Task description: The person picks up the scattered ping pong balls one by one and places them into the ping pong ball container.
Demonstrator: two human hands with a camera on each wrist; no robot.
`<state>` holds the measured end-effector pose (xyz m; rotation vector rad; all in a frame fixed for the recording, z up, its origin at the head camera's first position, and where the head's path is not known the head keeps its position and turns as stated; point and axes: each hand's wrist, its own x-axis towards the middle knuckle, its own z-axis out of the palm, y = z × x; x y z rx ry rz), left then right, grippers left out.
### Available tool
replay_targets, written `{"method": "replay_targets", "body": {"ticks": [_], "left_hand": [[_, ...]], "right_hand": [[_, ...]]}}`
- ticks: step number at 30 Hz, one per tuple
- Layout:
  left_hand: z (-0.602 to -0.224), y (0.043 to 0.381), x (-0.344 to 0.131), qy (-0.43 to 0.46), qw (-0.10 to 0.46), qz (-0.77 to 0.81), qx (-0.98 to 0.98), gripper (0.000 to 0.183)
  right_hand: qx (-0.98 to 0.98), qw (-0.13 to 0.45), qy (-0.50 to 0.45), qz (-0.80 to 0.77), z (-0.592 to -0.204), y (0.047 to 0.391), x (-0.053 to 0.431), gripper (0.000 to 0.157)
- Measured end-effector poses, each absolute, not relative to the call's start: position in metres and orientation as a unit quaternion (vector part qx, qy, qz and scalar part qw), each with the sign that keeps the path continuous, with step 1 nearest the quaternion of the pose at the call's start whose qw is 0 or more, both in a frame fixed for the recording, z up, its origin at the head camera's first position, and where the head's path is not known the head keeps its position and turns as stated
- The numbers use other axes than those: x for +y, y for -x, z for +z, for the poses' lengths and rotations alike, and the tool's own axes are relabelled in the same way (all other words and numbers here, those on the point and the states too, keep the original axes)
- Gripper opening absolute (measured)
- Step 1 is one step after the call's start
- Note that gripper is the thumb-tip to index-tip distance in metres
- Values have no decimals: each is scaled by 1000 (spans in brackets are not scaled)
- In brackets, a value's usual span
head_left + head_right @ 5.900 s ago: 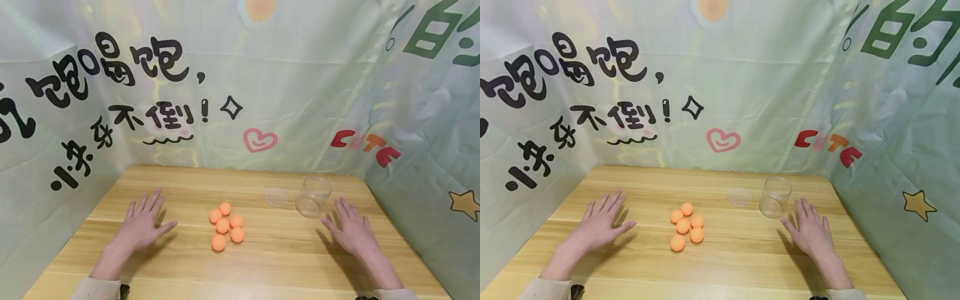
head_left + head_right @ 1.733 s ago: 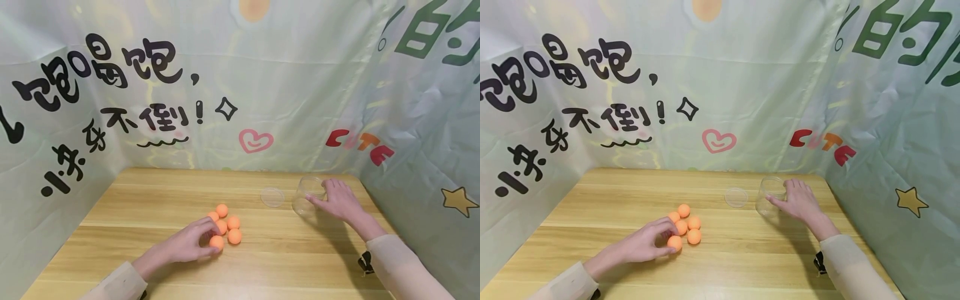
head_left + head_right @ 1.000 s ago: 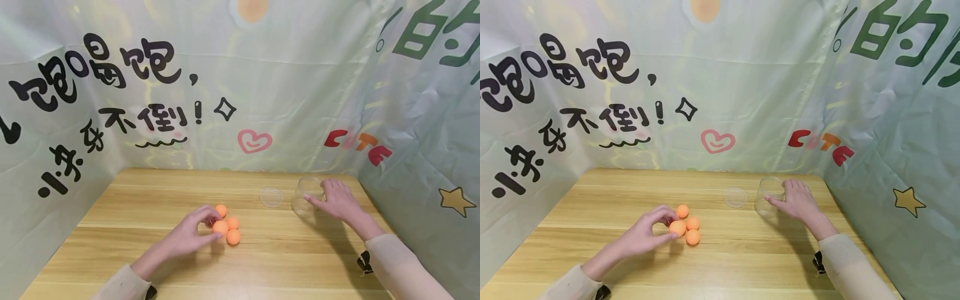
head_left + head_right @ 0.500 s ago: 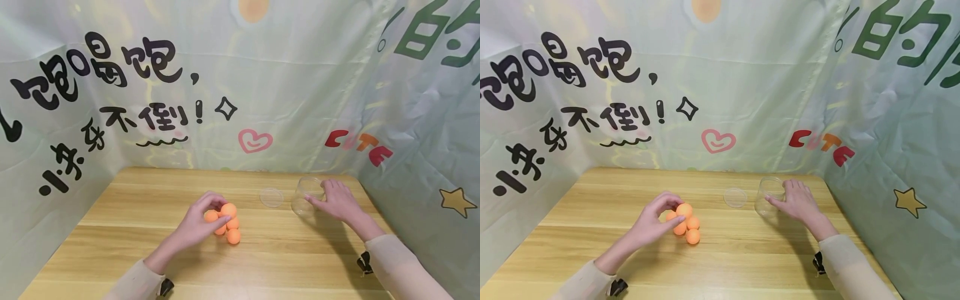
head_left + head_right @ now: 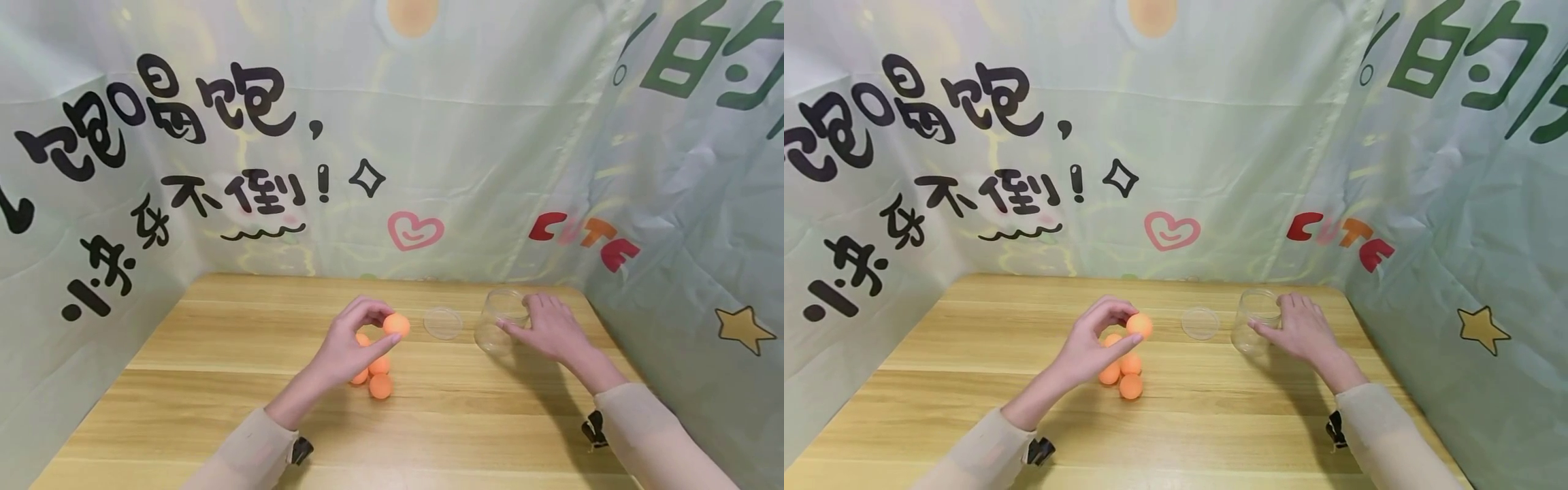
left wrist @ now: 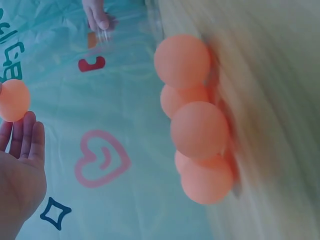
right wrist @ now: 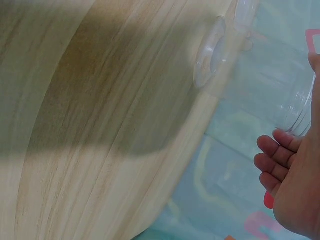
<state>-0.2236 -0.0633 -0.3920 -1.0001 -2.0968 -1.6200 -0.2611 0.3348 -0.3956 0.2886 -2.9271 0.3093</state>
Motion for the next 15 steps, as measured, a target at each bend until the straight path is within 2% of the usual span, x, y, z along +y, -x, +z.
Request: {"method": "replay_targets", "body": {"ticks": [4,15], "left_hand": [[-388,230,-56,359,165,-564,-725,31],[-377,244,-33,364,154,-574,-718,31]], "right_hand": [[-985,94,-98,102,-396,262,335,88],[-985,95,-103,103,-397,262,335,87]]}}
